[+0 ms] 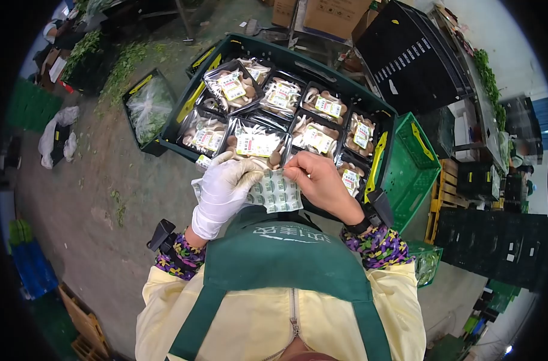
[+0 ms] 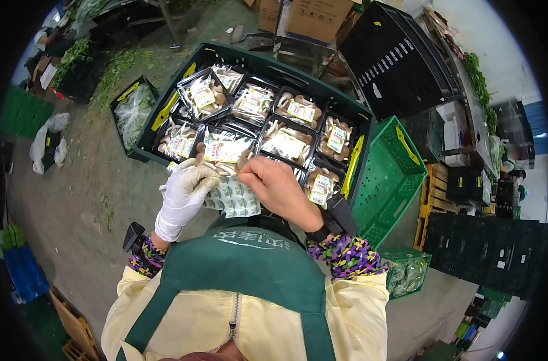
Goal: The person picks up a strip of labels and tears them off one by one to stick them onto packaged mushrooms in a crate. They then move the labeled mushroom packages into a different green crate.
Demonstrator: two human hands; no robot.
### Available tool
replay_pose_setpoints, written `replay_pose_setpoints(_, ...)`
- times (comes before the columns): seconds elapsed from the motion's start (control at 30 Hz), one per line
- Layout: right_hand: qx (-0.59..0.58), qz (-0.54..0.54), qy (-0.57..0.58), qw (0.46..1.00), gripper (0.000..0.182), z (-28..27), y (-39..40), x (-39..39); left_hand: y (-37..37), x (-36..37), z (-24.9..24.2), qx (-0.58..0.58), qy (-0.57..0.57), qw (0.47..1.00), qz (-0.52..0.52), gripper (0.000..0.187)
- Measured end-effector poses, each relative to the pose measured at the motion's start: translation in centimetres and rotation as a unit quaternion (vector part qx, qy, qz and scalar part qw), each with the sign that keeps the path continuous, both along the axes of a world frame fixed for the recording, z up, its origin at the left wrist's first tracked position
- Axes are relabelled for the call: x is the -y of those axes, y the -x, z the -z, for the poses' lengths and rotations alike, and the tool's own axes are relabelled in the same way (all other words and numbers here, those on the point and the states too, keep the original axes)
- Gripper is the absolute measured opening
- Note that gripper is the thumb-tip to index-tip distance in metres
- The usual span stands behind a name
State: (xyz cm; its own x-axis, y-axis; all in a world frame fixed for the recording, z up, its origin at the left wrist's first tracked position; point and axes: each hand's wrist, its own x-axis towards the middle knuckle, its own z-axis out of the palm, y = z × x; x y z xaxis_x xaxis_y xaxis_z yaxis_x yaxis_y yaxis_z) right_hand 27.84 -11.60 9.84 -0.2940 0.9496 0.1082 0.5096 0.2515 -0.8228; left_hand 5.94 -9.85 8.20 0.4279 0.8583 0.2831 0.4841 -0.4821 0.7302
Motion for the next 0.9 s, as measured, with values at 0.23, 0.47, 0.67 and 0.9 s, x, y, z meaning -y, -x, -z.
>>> replay_pose_setpoints(0.23,0.117,-0.035,-0.190,0.974,0.017,-1.1,-0.9,-0.6,-1.8,0.0,0.3,-0.037,-0.013,0.999,0.015,0.007)
replay_pose_setpoints(0.47,0.230,-0.090,-0.414,0.876,0.011,0.1,-1.4,-0.8,-2.8,0.0,0.6,0.035,0.102,0.994,-0.008,0.009)
replay_pose_setpoints(0.67,0.145,-0.017,-0.355,0.924,0.009,4.0,-5.6,-7.3,-1.5,0.2,1.1,0.077,0.235,0.969,-0.028,0.009)
replay_pose_setpoints(0.9,0.237,0.237,0.012,0.942,0.019,11.4,-13.2,-18.5,0.2,2.1,0.9,0.048,0.235,0.968,-0.075,0.007)
